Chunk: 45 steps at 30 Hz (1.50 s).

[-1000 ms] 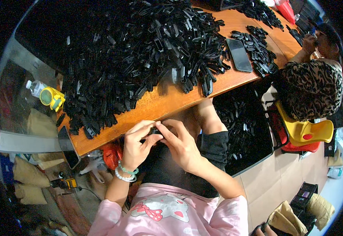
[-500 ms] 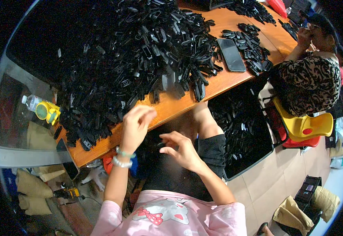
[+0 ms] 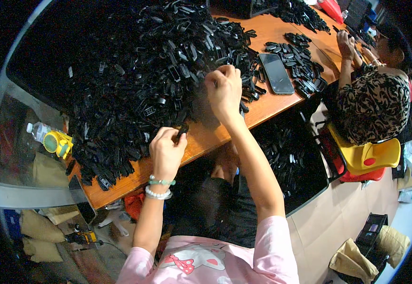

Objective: The person assembles small black plastic components by hand, fitting and pressing the pieces together at the table.

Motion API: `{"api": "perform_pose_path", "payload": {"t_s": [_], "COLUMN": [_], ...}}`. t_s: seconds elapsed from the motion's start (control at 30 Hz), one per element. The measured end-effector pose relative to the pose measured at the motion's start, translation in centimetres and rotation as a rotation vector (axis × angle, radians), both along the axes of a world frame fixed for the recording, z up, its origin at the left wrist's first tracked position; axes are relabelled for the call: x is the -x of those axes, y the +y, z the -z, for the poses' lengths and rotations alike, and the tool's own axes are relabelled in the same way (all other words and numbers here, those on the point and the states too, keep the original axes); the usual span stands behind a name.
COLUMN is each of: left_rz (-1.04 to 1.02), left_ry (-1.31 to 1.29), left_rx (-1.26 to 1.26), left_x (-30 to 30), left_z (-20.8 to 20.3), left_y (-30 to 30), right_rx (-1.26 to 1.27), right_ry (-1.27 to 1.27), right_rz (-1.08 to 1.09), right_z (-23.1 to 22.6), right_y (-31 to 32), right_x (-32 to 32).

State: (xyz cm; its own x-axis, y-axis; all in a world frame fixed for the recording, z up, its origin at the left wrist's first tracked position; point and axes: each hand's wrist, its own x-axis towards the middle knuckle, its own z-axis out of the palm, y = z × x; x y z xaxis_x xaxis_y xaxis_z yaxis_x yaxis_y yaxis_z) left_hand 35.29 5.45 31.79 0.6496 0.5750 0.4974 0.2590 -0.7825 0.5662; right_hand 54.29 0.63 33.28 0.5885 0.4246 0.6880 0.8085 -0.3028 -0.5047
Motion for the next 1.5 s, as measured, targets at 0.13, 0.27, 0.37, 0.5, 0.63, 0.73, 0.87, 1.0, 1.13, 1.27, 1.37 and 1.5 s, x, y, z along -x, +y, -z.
{"api": "perform_pose_path", "payload": {"t_s": [0.13, 0.27, 0.37, 0.5, 0.63, 0.73, 0.87, 1.0, 1.13, 1.27, 1.37, 1.5], "left_rz": [0.126, 0.276, 0.424, 0.363, 0.327, 0.328, 0.372, 0.403, 0.377, 0.32, 0.391, 0.506], "left_ry": [-0.147, -0.344, -0.318, -0.005, -0.068, 0.045, -0.011, -0.025, -0.01, -0.241, -0.276, -0.362], "left_rx": [0.99, 1.233, 1.174, 0.883, 0.592, 0.539, 0.412, 0.279, 0.758, 0.861, 1.067, 1.354], "left_x": [2.3, 4.0, 4.9, 6.4, 6.6, 7.1, 7.6, 8.0, 8.1, 7.8, 8.1, 7.5], "left_z": [0.5, -1.3, -1.1, -3.0, -3.3, -4.2, -4.4, -5.2, -4.9, -3.7, -3.9, -3.3], "left_y": [-1.0, -2.0, -2.9, -2.8, -3.5, -3.5, -3.2, -2.9, -3.6, -3.9, -3.7, -4.0], "right_rx": [-0.337, -0.335, -0.097, 0.125, 0.216, 0.219, 0.186, 0.192, 0.133, -0.023, -0.144, -0.212], "right_ry": [0.351, 0.945, 0.929, 0.655, 0.559, 0.479, 0.253, 0.095, 0.145, 0.405, 0.786, 0.459], "right_rz": [-0.127, -0.427, -0.646, -0.734, -0.733, -0.716, -0.668, -0.652, -0.636, -0.588, -0.675, -0.588], "right_z": [0.0, -0.5, 0.3, -1.9, -2.2, -1.1, -0.9, -0.8, -0.6, -0.9, -0.3, -0.8], "right_y": [-2.3, -6.1, -9.3, -11.1, -11.6, -11.9, -11.5, -11.2, -10.8, -10.5, -10.6, -10.8], "right_x": [0.5, 7.8, 10.6, 11.9, 12.5, 13.0, 13.9, 14.5, 15.3, 15.8, 15.4, 15.3]}}
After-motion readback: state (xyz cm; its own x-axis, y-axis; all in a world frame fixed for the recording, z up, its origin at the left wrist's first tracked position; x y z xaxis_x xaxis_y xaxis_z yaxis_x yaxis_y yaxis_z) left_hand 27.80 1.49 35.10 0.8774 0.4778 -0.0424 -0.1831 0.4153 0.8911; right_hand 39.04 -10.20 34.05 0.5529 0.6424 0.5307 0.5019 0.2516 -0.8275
